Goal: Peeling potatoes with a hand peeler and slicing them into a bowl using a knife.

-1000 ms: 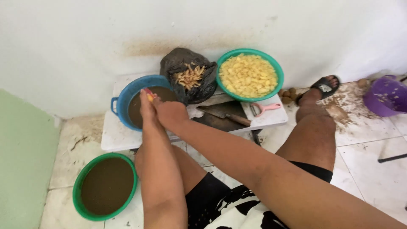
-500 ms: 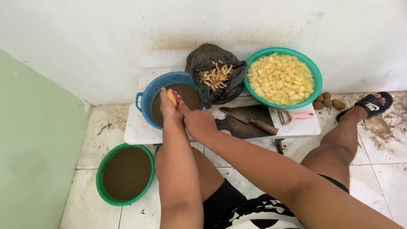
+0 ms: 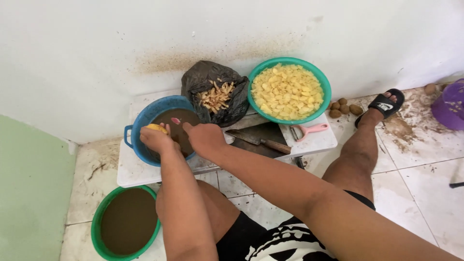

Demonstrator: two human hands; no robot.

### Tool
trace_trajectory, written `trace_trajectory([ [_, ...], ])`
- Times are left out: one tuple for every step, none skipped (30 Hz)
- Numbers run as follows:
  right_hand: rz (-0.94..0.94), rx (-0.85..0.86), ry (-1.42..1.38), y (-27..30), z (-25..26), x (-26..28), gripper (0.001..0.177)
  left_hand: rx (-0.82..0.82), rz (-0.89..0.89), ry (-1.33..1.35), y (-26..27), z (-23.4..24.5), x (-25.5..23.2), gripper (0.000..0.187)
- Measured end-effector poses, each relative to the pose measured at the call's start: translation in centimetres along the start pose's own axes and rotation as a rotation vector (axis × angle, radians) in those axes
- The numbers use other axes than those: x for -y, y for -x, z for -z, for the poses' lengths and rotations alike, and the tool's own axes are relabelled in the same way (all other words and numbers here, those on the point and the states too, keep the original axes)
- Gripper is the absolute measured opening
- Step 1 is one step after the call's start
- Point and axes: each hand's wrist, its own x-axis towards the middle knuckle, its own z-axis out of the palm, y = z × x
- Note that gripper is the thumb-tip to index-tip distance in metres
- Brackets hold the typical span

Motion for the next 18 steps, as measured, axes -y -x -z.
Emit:
trace_trajectory([
  [-0.031, 0.092, 0.105, -0.1, -0.4, -0.2, 0.032, 0.024, 0.024, 0.059, 0.9, -0.1, -0.5, 0.044],
  [-0.062, 0.184, 0.211, -0.2, -0.8, -0.4, 0.033, 0.049, 0.048, 0.117, 1.9, -0.2, -0.9, 0.044],
  [-0.060, 0.180, 0.204, -0.1, -2.3, -1.1, 0.033, 0.049, 0.041, 0.114, 1.6, -0.3, -0.9, 0.044],
  [-0.225, 0.247, 0.043, 0.0, -3.9, -1.7, 0.039, 0.060, 0.021, 0.100, 1.3, -0.3, -0.8, 0.043],
  [-0.387, 0.318, -0.113, 0.2, -5.4, -2.5, 0.046, 0.068, 0.005, 0.090, 1.1, -0.4, -0.6, 0.044],
  [-0.383, 0.318, -0.114, -0.2, -4.3, -3.1, 0.046, 0.067, 0.002, 0.091, 1.5, -1.0, -0.6, 0.044],
  [-0.312, 0.309, -0.113, -0.4, -3.5, -3.0, 0.041, 0.061, 0.033, 0.081, 1.7, -0.6, -0.8, 0.045],
  [-0.240, 0.299, -0.113, -0.7, -2.9, -2.9, 0.038, 0.056, 0.064, 0.071, 1.8, -0.2, -1.2, 0.045],
  [-0.212, 0.326, -0.129, -0.4, -1.4, -1.4, 0.038, 0.018, 0.047, 0.075, 1.1, 0.1, -0.5, 0.045],
  [-0.254, 0.284, -0.159, -0.1, 0.3, 0.0, 0.039, 0.045, 0.058, 0.107, 0.3, 0.4, 0.1, 0.046],
  [-0.296, 0.231, -0.184, -0.1, 2.2, 1.1, 0.040, 0.085, 0.066, 0.142, -0.6, 0.0, 0.6, 0.048],
  [-0.269, 0.248, -0.197, 0.0, 1.4, 1.9, 0.040, 0.060, 0.045, 0.150, 0.2, 0.5, -0.5, 0.048],
  [-0.244, 0.197, -0.229, 0.3, 1.1, 2.1, 0.040, 0.113, 0.081, 0.148, 1.3, 0.1, -1.1, 0.054],
  [-0.219, 0.146, -0.262, 0.6, 0.8, 2.3, 0.040, 0.166, 0.117, 0.146, 2.6, -0.5, -1.6, 0.061],
  [-0.215, 0.141, -0.265, 0.5, 0.8, 2.7, 0.040, 0.168, 0.111, 0.145, 2.8, -0.4, -1.6, 0.061],
  [-0.206, 0.108, -0.253, 0.4, 0.8, 3.0, 0.039, 0.175, 0.102, 0.176, 3.0, -0.4, -1.6, 0.053],
  [-0.199, 0.072, -0.239, 0.2, 0.8, 3.3, 0.037, 0.186, 0.095, 0.207, 3.1, -0.6, -1.5, 0.045],
  [-0.198, 0.065, -0.239, -0.5, 0.1, 2.8, 0.037, 0.192, 0.092, 0.207, 4.3, -1.0, -2.2, 0.045],
])
